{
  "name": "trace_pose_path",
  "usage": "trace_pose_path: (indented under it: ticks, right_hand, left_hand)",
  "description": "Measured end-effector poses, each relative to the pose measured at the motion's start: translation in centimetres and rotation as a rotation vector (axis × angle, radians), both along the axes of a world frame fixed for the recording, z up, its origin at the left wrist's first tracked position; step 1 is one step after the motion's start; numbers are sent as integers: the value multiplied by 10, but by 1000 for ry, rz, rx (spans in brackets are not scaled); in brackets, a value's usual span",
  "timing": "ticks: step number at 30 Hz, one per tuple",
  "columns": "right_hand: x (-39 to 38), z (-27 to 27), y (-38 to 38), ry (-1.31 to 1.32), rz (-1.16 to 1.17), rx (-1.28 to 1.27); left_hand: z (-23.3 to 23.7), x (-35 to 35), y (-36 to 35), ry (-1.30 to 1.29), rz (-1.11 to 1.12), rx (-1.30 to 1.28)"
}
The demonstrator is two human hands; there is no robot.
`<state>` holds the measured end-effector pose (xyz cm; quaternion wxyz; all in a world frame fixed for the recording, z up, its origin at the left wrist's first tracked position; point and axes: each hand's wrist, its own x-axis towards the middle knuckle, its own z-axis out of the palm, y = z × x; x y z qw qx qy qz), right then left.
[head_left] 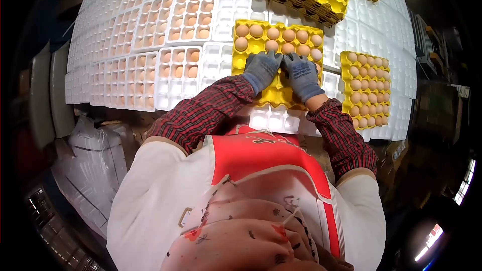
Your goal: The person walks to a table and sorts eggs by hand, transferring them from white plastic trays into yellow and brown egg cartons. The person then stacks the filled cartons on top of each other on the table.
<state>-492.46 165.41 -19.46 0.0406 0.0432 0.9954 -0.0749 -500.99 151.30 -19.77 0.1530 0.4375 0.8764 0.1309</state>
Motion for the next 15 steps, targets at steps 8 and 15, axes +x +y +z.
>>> trace_pose_path:
  ticks: [8,15]
  right_hand:
    - [11,42,60,183,-423,-1386]
    - [-55,7,16,-47,-44,216]
  left_hand:
    - [22,-53,-50,-1175,338,672]
    - [-25,-34,38,537,178,-187]
